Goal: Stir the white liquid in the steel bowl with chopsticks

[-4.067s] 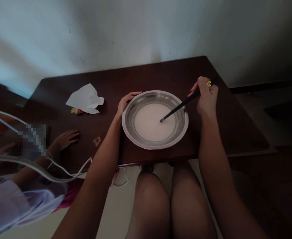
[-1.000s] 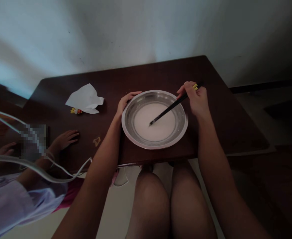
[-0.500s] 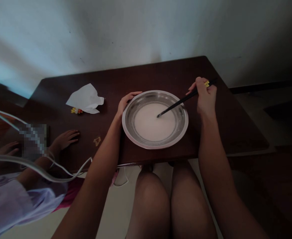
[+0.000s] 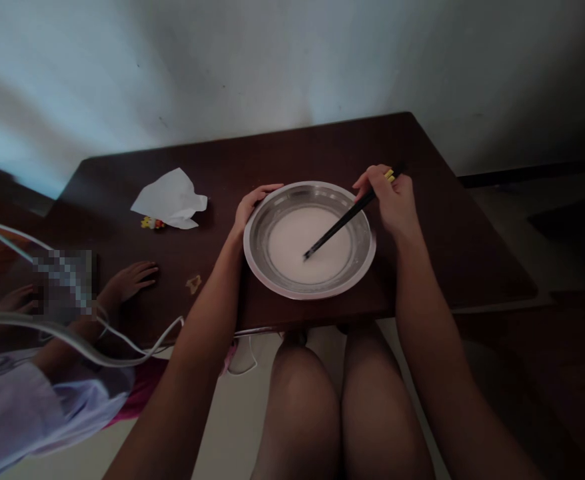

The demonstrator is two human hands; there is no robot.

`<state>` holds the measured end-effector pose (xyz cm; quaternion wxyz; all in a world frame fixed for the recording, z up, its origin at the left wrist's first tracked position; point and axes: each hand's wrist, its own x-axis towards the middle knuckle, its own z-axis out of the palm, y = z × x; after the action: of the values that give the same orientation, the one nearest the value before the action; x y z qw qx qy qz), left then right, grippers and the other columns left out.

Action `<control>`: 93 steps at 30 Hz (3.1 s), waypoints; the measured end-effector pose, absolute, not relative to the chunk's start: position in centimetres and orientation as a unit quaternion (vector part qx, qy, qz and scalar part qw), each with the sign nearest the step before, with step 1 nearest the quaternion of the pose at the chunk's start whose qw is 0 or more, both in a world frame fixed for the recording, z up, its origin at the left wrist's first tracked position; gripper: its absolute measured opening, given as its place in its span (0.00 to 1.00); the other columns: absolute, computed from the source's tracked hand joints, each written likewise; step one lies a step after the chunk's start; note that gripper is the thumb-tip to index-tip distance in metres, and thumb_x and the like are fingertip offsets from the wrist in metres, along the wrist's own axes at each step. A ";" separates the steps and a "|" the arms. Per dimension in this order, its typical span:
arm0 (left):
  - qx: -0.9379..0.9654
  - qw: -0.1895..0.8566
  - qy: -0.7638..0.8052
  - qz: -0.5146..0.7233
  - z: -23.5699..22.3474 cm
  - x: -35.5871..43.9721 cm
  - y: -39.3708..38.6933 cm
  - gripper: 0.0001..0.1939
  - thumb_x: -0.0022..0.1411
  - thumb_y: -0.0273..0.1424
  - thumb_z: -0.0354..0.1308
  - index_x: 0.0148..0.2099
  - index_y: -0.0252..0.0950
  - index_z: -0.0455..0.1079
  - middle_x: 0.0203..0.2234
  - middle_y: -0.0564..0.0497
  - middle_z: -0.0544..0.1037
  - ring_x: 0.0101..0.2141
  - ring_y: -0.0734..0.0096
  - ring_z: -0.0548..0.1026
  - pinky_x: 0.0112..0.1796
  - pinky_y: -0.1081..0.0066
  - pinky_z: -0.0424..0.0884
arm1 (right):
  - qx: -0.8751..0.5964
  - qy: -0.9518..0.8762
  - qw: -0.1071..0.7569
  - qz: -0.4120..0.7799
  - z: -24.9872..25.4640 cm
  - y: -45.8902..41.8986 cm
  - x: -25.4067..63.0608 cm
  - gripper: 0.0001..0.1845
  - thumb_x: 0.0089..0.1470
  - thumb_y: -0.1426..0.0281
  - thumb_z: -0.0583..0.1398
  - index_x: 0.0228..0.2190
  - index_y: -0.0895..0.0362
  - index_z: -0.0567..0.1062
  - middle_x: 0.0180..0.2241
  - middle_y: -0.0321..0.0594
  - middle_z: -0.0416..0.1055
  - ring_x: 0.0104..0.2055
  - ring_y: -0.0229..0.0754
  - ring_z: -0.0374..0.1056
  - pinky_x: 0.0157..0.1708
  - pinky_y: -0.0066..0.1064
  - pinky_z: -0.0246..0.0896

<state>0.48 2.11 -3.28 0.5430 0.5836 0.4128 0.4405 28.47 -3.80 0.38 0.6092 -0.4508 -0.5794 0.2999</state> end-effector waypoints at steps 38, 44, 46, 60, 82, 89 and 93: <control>0.586 0.532 0.422 0.442 -3.2 0.6 2.0 0.18 0.54 0.33 0.49 0.42 0.36 0.76 0.45 0.46 0.79 0.51 0.56 0.73 0.53 0.59 0.68 | -0.474 -0.508 0.672 0.257 0.4 -3.7 28.8 0.28 0.53 0.45 0.55 0.15 0.53 0.67 0.15 0.33 0.63 0.22 0.37 0.66 0.27 0.34 0.63; 0.596 0.526 0.416 0.441 -3.4 0.5 2.2 0.17 0.54 0.35 0.50 0.41 0.37 0.76 0.45 0.46 0.79 0.51 0.57 0.73 0.52 0.60 0.68 | -0.470 -0.562 0.610 0.302 0.4 -3.8 28.4 0.27 0.52 0.45 0.56 0.17 0.54 0.69 0.17 0.34 0.65 0.25 0.36 0.67 0.28 0.32 0.63; 0.589 0.534 0.416 0.441 -3.4 0.4 2.3 0.17 0.54 0.35 0.50 0.40 0.37 0.76 0.45 0.46 0.79 0.51 0.57 0.73 0.52 0.60 0.68 | -0.476 -0.533 0.644 0.274 0.3 -3.7 28.6 0.27 0.55 0.47 0.55 0.17 0.54 0.68 0.17 0.34 0.64 0.25 0.37 0.68 0.29 0.33 0.63; 0.589 0.535 0.420 0.437 -3.4 0.4 2.1 0.17 0.55 0.36 0.50 0.41 0.36 0.76 0.44 0.45 0.79 0.50 0.55 0.73 0.52 0.59 0.69 | -0.465 -0.508 0.679 0.256 0.0 -3.4 29.0 0.28 0.55 0.49 0.55 0.14 0.54 0.67 0.14 0.32 0.62 0.19 0.34 0.65 0.23 0.31 0.60; 0.565 0.559 0.417 0.441 -3.3 0.5 2.1 0.19 0.54 0.32 0.49 0.43 0.34 0.76 0.45 0.46 0.79 0.49 0.58 0.74 0.53 0.60 0.68 | -0.480 -0.507 0.676 0.236 0.1 -3.6 28.6 0.29 0.58 0.49 0.52 0.15 0.55 0.67 0.15 0.33 0.61 0.22 0.35 0.66 0.27 0.32 0.59; 0.579 0.546 0.419 0.437 -3.4 0.4 2.2 0.17 0.56 0.32 0.49 0.43 0.35 0.76 0.45 0.46 0.79 0.50 0.59 0.73 0.52 0.62 0.68 | -0.482 -0.540 0.643 0.249 0.1 -3.6 28.4 0.27 0.57 0.49 0.54 0.17 0.55 0.69 0.17 0.34 0.64 0.27 0.37 0.69 0.29 0.32 0.61; 0.574 0.547 0.423 0.438 -3.3 0.4 2.1 0.18 0.56 0.30 0.48 0.43 0.35 0.76 0.45 0.47 0.80 0.49 0.60 0.74 0.52 0.62 0.68 | -0.482 -0.515 0.672 0.226 0.0 -3.4 28.7 0.29 0.58 0.49 0.51 0.15 0.55 0.68 0.15 0.33 0.62 0.22 0.35 0.66 0.26 0.32 0.58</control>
<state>0.44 2.13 -3.28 0.5473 0.5740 0.4234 0.4379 28.69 -3.41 0.00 0.6716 -0.4820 -0.5155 0.2256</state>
